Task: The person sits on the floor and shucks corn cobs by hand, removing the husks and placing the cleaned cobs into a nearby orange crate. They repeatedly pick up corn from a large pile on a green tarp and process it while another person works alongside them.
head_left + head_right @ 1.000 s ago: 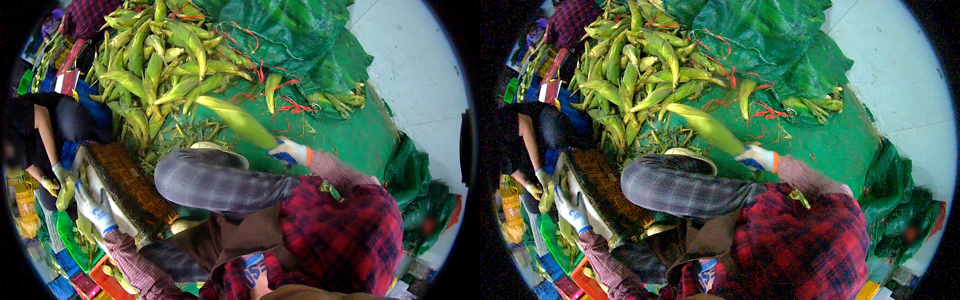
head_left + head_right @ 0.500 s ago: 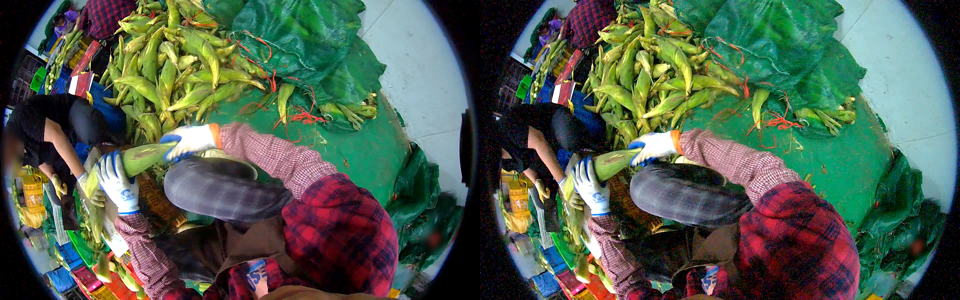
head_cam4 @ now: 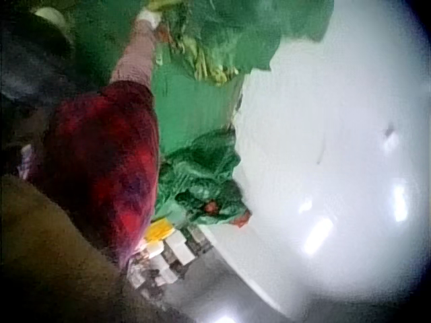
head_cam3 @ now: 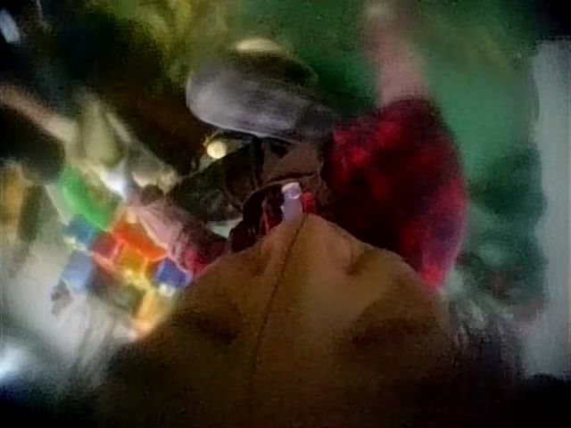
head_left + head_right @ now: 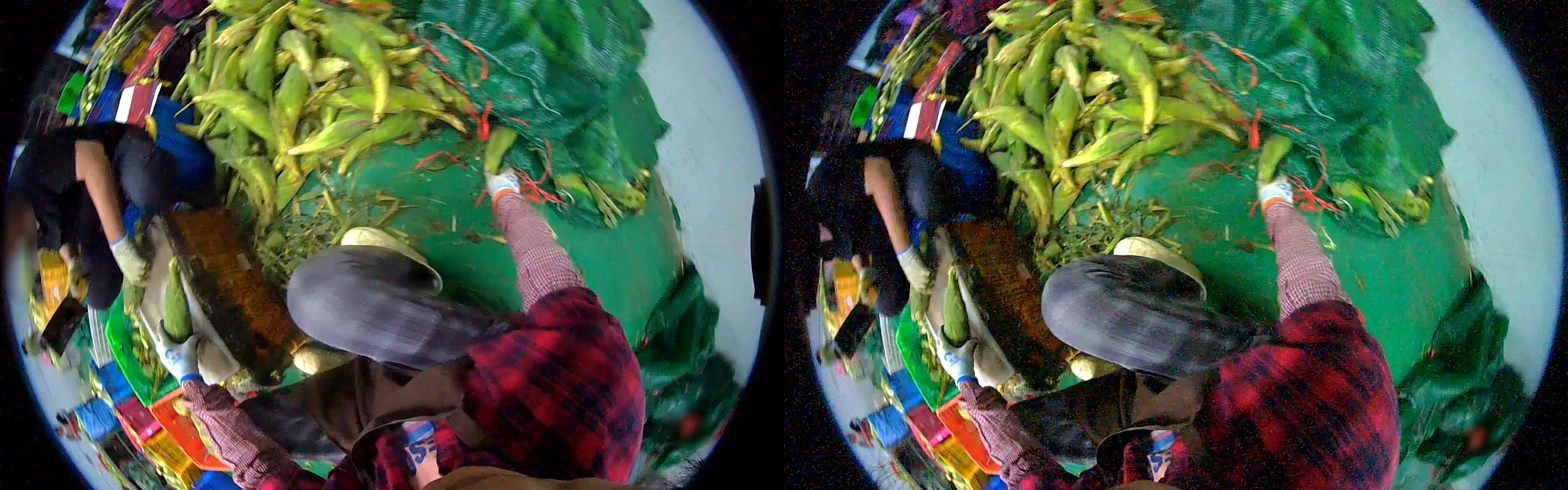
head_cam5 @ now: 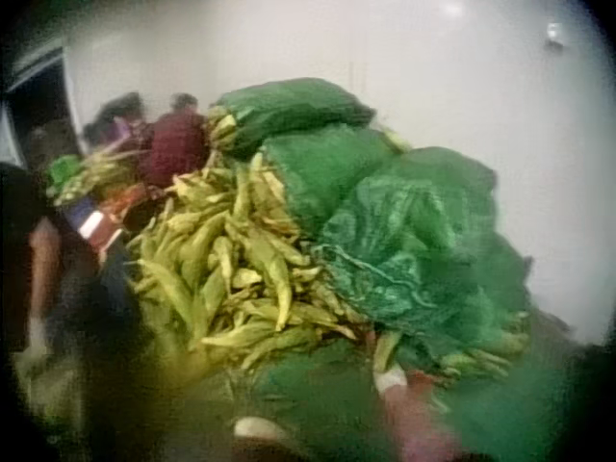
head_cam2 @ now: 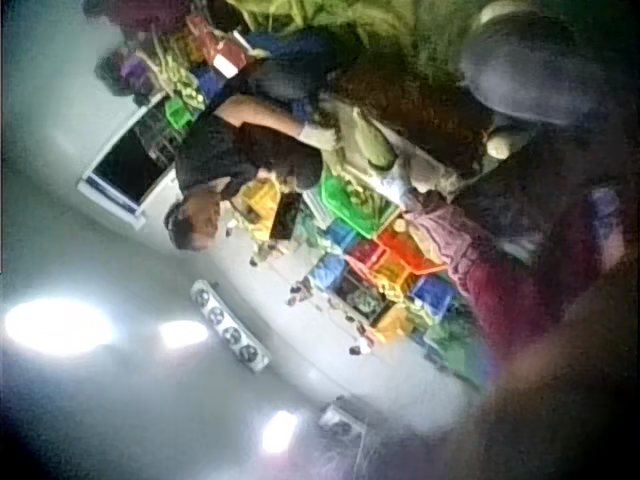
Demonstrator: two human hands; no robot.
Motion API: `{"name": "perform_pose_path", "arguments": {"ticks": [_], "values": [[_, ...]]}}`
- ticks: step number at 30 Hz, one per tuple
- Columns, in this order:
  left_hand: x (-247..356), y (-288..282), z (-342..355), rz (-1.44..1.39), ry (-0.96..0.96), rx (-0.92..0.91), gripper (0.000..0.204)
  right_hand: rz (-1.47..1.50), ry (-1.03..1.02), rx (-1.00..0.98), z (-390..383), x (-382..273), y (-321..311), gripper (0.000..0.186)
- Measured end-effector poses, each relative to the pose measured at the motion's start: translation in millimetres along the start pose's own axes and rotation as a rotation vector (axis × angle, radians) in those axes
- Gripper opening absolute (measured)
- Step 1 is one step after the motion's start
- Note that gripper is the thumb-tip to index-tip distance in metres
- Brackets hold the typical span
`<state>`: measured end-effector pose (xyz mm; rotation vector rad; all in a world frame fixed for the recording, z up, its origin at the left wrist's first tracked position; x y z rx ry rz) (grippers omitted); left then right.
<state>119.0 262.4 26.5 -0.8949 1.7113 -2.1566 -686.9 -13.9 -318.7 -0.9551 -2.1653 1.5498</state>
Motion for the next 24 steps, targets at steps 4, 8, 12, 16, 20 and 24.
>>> {"name": "perform_pose_path", "arguments": {"ticks": [4,8,12,16,20,24], "values": [[-7.2,9.8,-5.2,0.099,-0.062,-0.102,0.095,0.165,0.001,-0.171,14.7,-27.8,8.8,0.083],[26.1,3.3,-1.2,0.323,-0.065,-0.118,0.097,0.058,0.040,-0.174,40.8,-25.0,25.4,0.064],[17.4,9.1,0.5,0.248,-0.077,-0.137,0.095,-0.207,-0.089,-0.203,56.4,-23.0,27.6,0.062],[-33.5,7.0,-2.9,0.204,-0.137,-0.128,0.097,-0.336,-0.467,-0.321,-11.0,-79.1,10.1,0.043],[-12.2,18.0,4.0,0.167,-0.074,-0.176,0.093,-0.129,-0.883,-0.522,-91.9,-85.9,31.7,0.033],[-5.8,5.5,3.1,0.250,0.007,-0.112,0.084,0.405,-0.777,-0.636,-199.6,-136.2,20.3,0.043]]}}
Point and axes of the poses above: each hand's wrist, its own z-axis towards the middle knuckle, its own y-axis out of the palm, x = y × z, the point moved 3 cm from there along z, towards the middle knuckle, and after that the axes turned 10 degrees about -z, right-handed, at the moved point
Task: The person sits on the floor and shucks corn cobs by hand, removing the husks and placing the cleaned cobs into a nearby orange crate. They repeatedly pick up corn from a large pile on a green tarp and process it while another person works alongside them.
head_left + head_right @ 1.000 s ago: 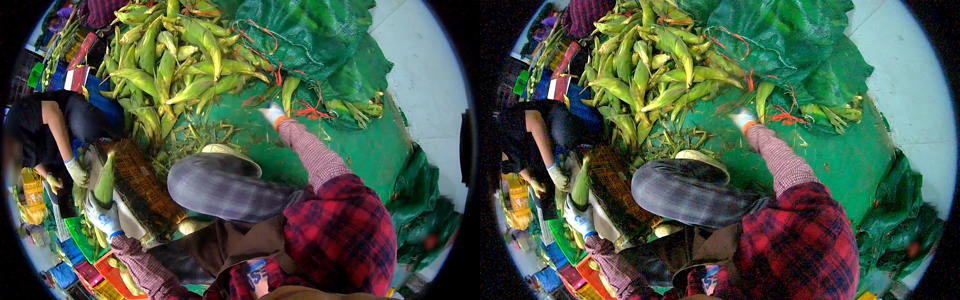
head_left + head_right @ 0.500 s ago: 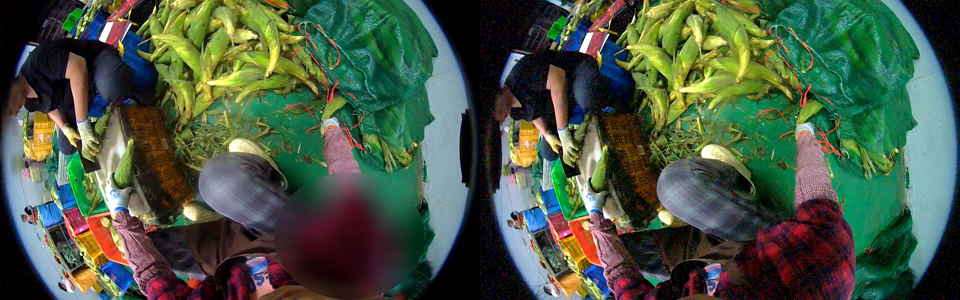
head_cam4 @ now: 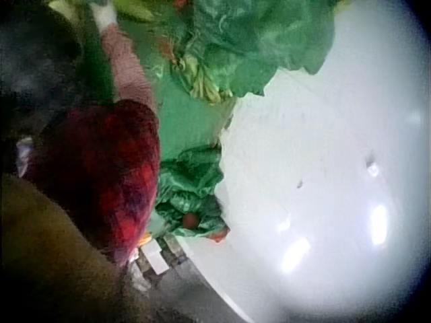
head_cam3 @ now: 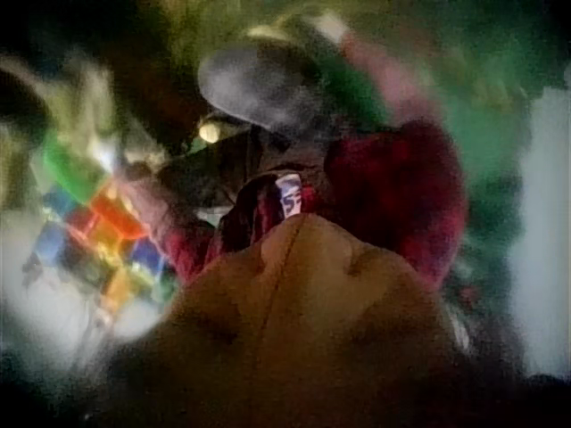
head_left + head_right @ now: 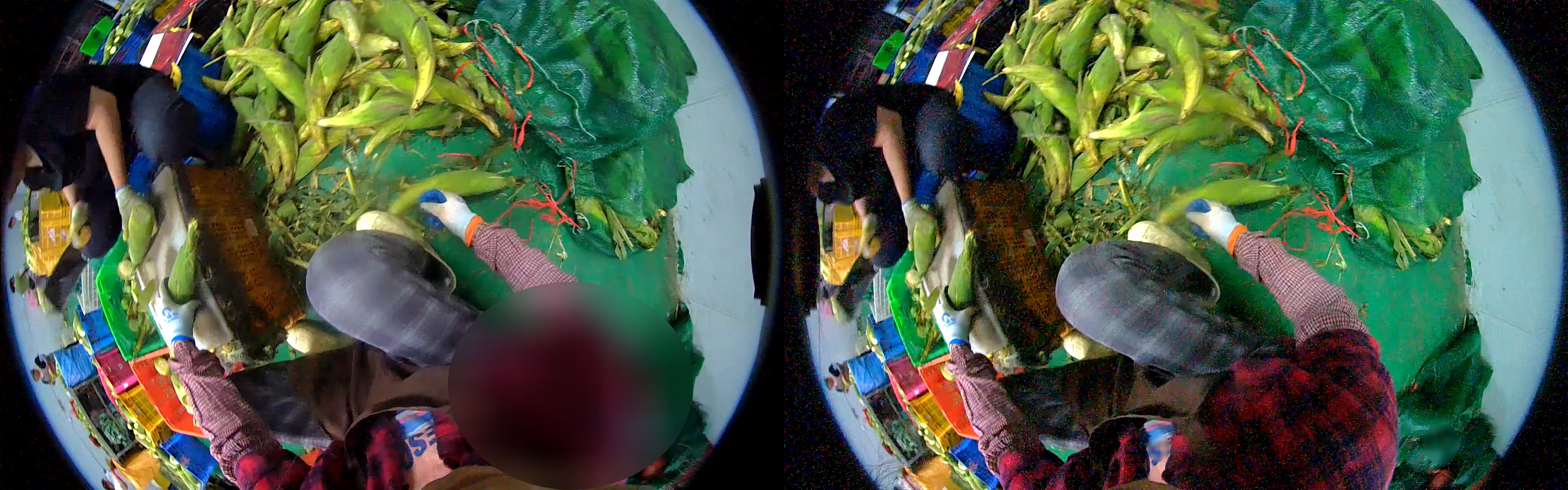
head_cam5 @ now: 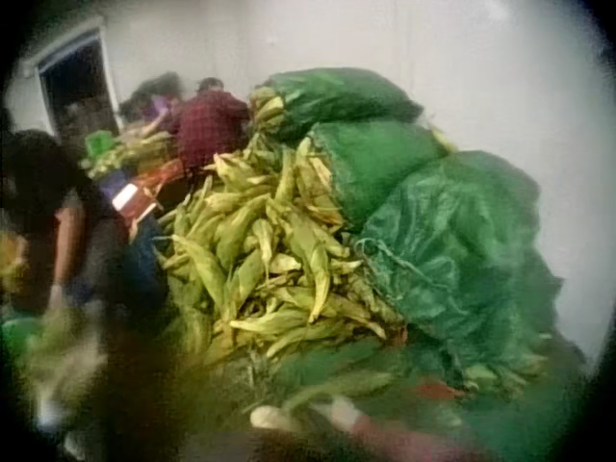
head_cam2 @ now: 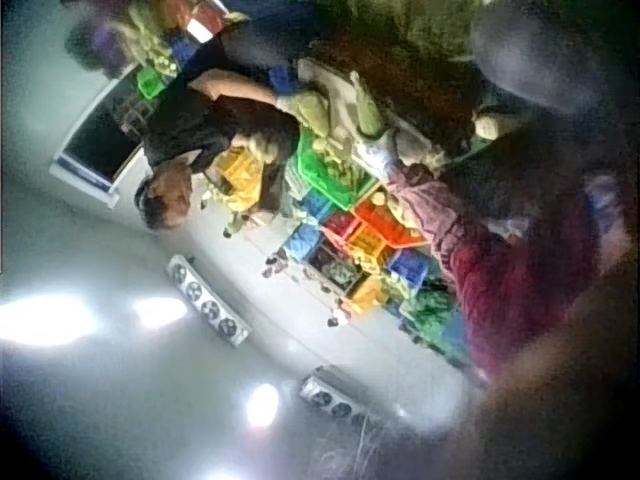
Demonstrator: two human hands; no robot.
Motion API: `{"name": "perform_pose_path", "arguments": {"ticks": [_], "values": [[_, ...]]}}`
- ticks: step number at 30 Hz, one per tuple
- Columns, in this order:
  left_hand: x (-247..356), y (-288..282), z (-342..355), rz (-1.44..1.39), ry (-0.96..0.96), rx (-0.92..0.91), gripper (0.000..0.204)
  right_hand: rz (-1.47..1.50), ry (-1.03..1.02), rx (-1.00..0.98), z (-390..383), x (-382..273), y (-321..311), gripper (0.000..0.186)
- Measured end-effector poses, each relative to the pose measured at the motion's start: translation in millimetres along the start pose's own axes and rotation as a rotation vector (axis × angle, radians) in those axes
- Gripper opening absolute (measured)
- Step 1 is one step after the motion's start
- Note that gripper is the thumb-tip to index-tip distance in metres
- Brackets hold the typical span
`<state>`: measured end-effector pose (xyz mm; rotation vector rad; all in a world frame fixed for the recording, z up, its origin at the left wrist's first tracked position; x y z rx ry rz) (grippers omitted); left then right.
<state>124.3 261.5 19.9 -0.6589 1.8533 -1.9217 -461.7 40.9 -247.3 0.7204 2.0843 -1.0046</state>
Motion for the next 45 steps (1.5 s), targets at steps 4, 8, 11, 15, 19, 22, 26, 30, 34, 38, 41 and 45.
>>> {"name": "perform_pose_path", "arguments": {"ticks": [4,8,11,15,19,22,26,30,34,38,41,45], "values": [[-18.0,-2.6,1.0,0.090,0.154,0.354,0.089,-0.892,-0.271,0.360,7.1,-27.1,-11.1,0.062],[-16.9,-26.2,-12.4,0.082,0.157,0.489,0.076,-1.063,0.130,0.168,15.4,-11.2,-57.2,0.100],[34.9,-34.1,-0.7,-0.121,0.295,0.515,0.069,-0.792,0.392,-0.161,9.4,113.7,-88.7,0.122],[57.3,-27.8,4.4,-0.176,0.338,0.516,0.069,-0.700,0.295,0.158,-20.6,173.3,-68.6,0.084],[67.8,-33.6,-16.9,-0.104,0.281,0.392,0.069,0.173,0.249,-0.050,-39.1,125.8,-34.1,0.048],[78.2,-34.1,-21.2,-0.092,0.293,0.316,0.072,0.283,0.202,-0.158,-58.0,70.4,-47.9,0.044],[101.1,-41.5,-28.7,-0.233,0.432,0.420,0.067,0.137,-0.079,-0.206,-57.8,-4.1,-66.0,0.041],[145.6,-51.6,-39.4,-0.265,0.548,0.356,0.080,-0.060,-0.348,-0.203,-55.2,-128.4,-72.0,0.044],[176.9,-64.4,-62.3,-0.172,0.747,0.435,0.093,-0.406,-0.578,-0.200,-73.8,-279.3,-32.7,0.054],[178.9,-63.1,-64.3,-0.046,0.844,0.524,0.076,-0.756,-0.887,-0.103,-101.8,-382.7,14.1,0.059],[147.9,-60.7,-59.9,-0.341,0.638,0.475,0.079,-0.388,-0.935,-0.179,-87.8,-394.5,15.1,0.060],[100.3,-51.7,-46.3,-0.217,0.466,0.448,0.076,-0.015,-0.589,-0.166,-26.0,-312.7,-8.9,0.051]]}}
Point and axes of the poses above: each hand's wrist, its own z-axis towards the middle knuckle, its own y-axis out of the palm, x = y × z, the point moved 3 cm from there along z, towards the middle knuckle, and after that the axes turned 10 degrees about -z, right-handed, at the moved point
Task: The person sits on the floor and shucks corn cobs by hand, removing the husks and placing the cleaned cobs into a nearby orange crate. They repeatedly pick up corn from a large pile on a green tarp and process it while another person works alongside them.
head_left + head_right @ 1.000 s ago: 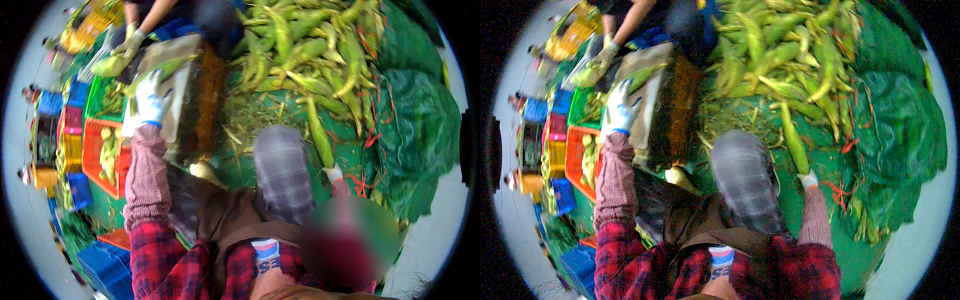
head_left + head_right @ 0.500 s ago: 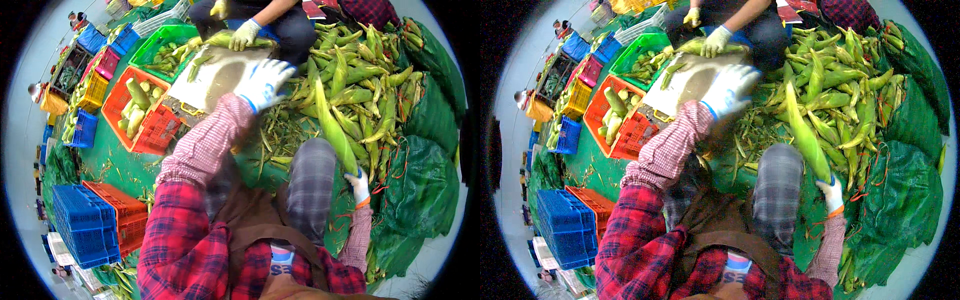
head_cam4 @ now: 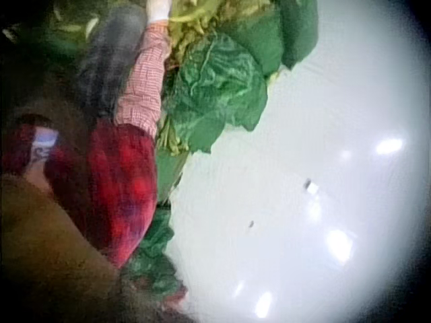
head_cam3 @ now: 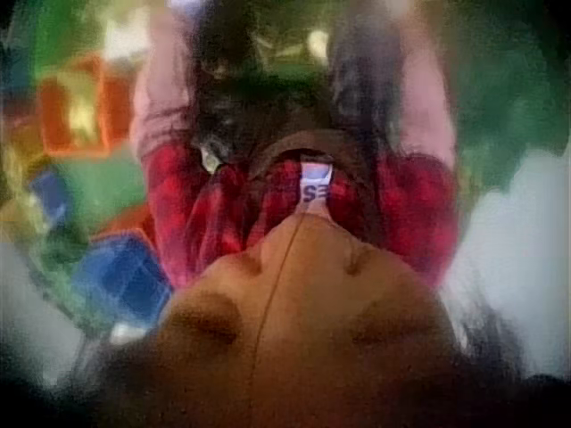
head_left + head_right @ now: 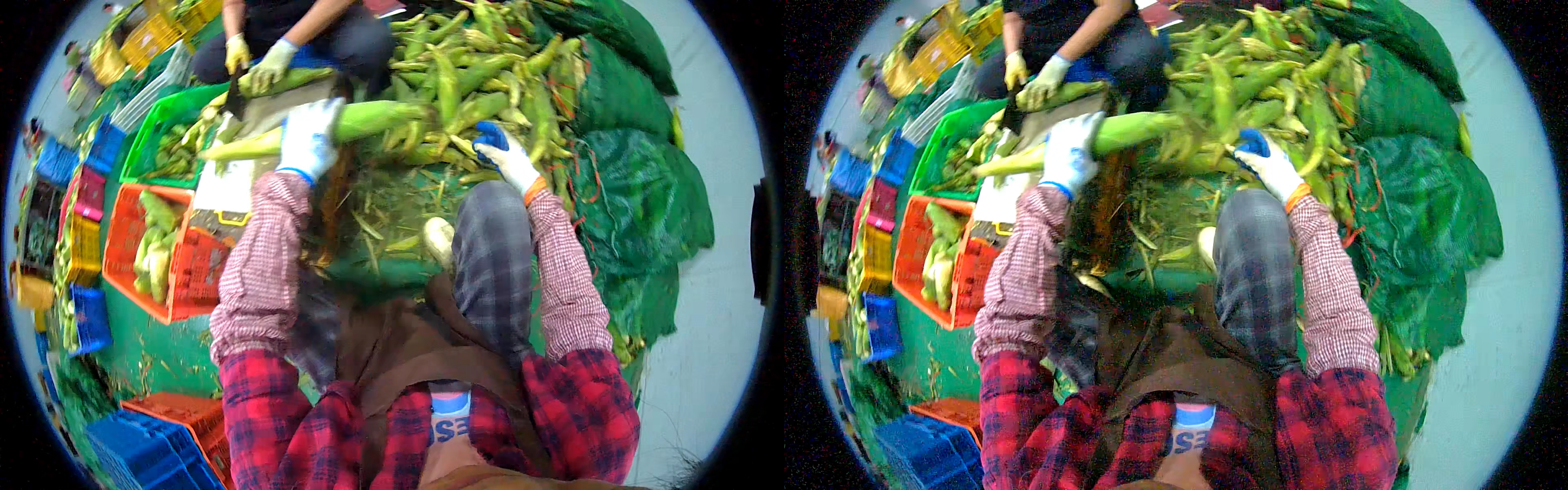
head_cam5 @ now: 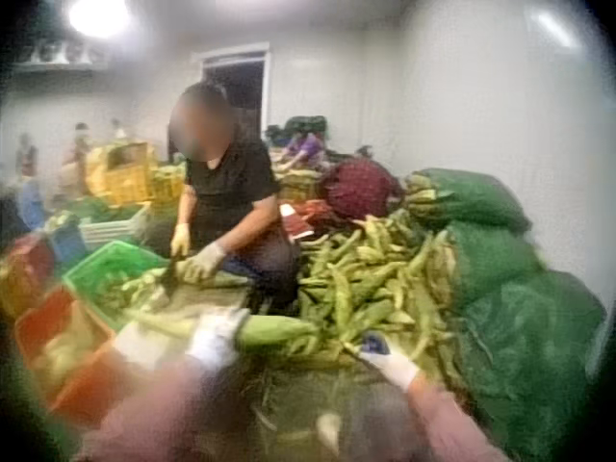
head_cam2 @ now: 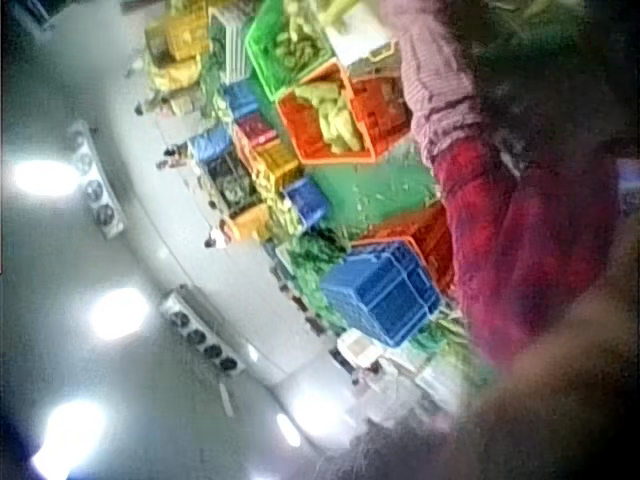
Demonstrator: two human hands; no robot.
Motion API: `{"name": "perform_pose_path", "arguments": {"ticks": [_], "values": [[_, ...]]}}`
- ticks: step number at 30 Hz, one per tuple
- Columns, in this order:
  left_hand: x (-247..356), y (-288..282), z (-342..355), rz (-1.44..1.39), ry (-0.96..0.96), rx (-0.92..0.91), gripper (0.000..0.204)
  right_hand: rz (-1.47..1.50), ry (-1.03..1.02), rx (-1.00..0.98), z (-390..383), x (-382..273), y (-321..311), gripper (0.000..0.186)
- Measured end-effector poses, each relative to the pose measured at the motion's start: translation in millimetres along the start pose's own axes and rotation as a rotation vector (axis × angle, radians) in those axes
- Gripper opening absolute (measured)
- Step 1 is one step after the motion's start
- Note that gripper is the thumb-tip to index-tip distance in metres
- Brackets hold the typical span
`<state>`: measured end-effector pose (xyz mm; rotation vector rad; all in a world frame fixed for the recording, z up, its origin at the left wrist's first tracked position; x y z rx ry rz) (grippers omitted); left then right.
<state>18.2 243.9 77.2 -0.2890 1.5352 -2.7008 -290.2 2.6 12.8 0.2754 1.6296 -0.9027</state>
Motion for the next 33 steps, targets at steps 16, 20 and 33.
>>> {"name": "perform_pose_path", "arguments": {"ticks": [16,20,33], "values": [[-140.8,15.9,-66.0,0.141,-0.283,-0.218,0.081,-0.113,0.518,0.711,-51.1,280.2,-64.1,0.022],[-138.5,26.3,-48.3,0.089,-0.310,-0.244,0.084,0.160,0.381,0.673,71.4,273.6,-128.8,0.026],[-136.6,11.4,-36.8,0.406,-0.572,-0.112,0.082,-0.954,0.661,0.235,305.5,208.4,-186.7,0.072]]}}
Point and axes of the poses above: each hand's wrist, its own z-axis towards the middle knuckle, its own y-axis out of the palm, x = y × z, the point moved 3 cm from there along z, towards the middle knuckle, and after that the axes turned 10 degrees about -z, right-handed, at the moved point
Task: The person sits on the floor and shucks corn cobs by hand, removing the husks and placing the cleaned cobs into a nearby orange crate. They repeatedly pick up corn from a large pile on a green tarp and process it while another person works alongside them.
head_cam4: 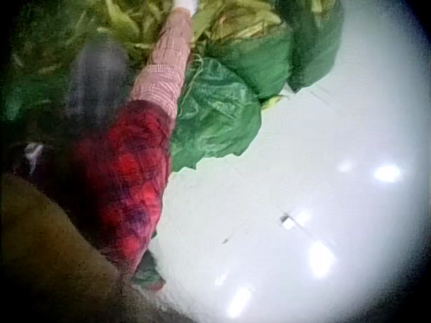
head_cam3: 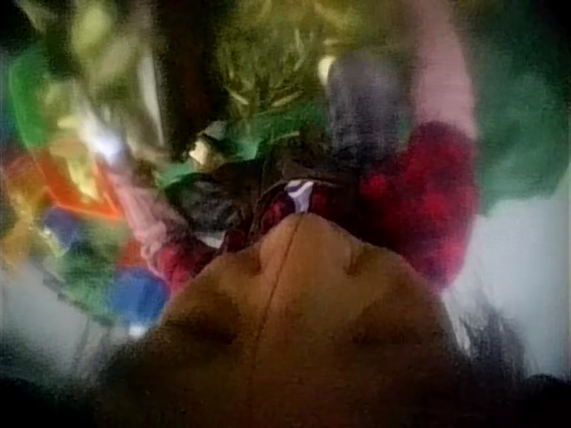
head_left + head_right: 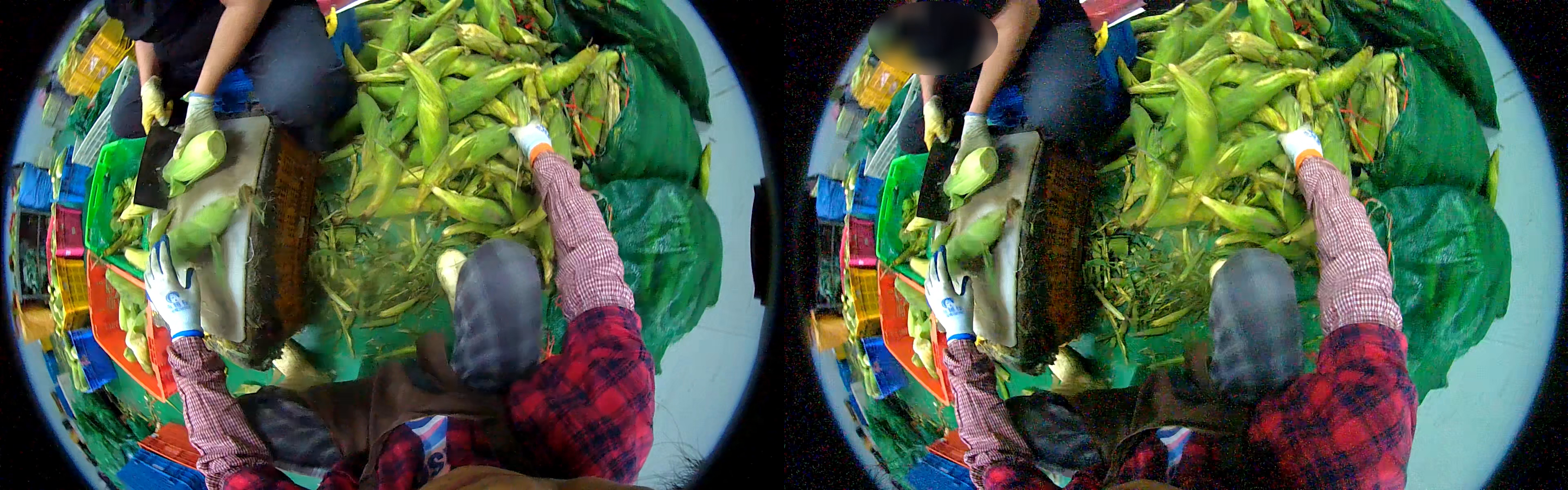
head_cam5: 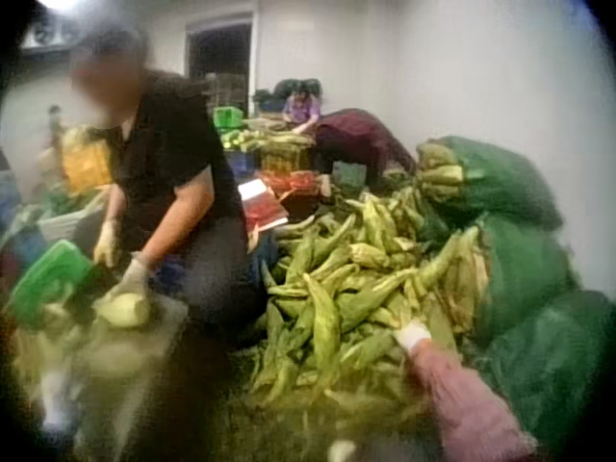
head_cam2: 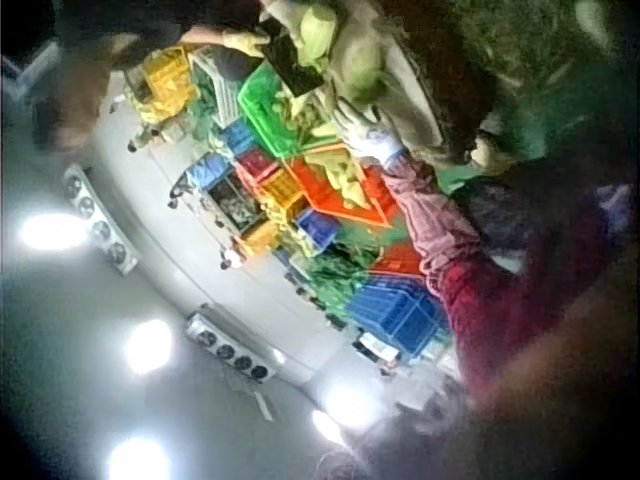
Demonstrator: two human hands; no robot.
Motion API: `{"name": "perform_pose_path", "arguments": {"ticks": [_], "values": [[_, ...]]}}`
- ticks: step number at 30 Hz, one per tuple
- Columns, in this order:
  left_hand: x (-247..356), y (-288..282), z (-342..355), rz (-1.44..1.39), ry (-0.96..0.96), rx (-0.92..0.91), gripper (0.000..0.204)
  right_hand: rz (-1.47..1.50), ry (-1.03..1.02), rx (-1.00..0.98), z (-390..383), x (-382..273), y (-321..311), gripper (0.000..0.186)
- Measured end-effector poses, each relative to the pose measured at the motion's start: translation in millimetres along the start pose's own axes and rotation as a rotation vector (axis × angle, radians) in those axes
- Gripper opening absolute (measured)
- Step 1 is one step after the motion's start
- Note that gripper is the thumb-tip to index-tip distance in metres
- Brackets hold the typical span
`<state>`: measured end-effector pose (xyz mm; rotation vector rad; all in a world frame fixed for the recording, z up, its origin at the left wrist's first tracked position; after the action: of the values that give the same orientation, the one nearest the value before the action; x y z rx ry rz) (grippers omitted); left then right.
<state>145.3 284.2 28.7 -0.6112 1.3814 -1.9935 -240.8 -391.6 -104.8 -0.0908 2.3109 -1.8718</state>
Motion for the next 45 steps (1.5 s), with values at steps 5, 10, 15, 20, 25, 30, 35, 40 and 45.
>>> {"name": "perform_pose_path", "arguments": {"ticks": [5,10,15,20,25,30,35,40,45], "values": [[40.8,-15.9,-8.6,-0.041,0.012,0.064,0.080,1.042,-0.259,-0.419,-29.6,81.1,-35.2,0.018],[89.7,-55.0,-27.3,-0.131,0.015,0.125,0.077,1.278,0.095,-0.757,-119.8,127.8,-120.7,0.023],[153.8,-60.8,-19.6,-0.699,-0.047,0.100,0.072,1.418,-0.089,-0.898,-209.9,160.3,-162.7,0.030],[245.8,-53.5,-12.8,-1.511,-0.234,-0.277,0.058,1.446,-0.250,-0.807,-309.9,108.2,-184.2,0.020],[308.7,-58.3,-15.5,-2.325,-0.335,-0.576,0.057,1.339,-0.581,-1.002,-380.1,31.9,-180.4,0.024],[268.4,-95.8,-4.5,-2.698,-0.268,-0.268,0.044,0.959,-1.116,-0.432,-419.2,-23.8,-174.4,0.060],[141.7,-84.8,-10.5,-2.360,-0.239,-0.059,0.038,0.912,-0.818,0.100,-344.3,32.4,-180.6,0.051],[136.2,-119.0,-21.2,-1.546,-0.326,0.227,0.063,1.425,-0.166,-0.090,-213.0,182.0,-84.6,0.017],[109.0,-113.6,-36.2,-0.780,-0.165,0.122,0.089,1.290,0.093,-0.251,-183.0,211.6,19.3,0.017]]}}
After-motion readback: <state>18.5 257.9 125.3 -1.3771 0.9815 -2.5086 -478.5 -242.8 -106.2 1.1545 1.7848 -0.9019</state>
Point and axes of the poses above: each hand's wrist, its own z-axis towards the middle knuckle, its own y-axis out of the palm, x = y × z, the point moved 3 cm from there along z, towards the middle knuckle, and after that the axes turned 10 degrees about -z, right-handed, at the moved point
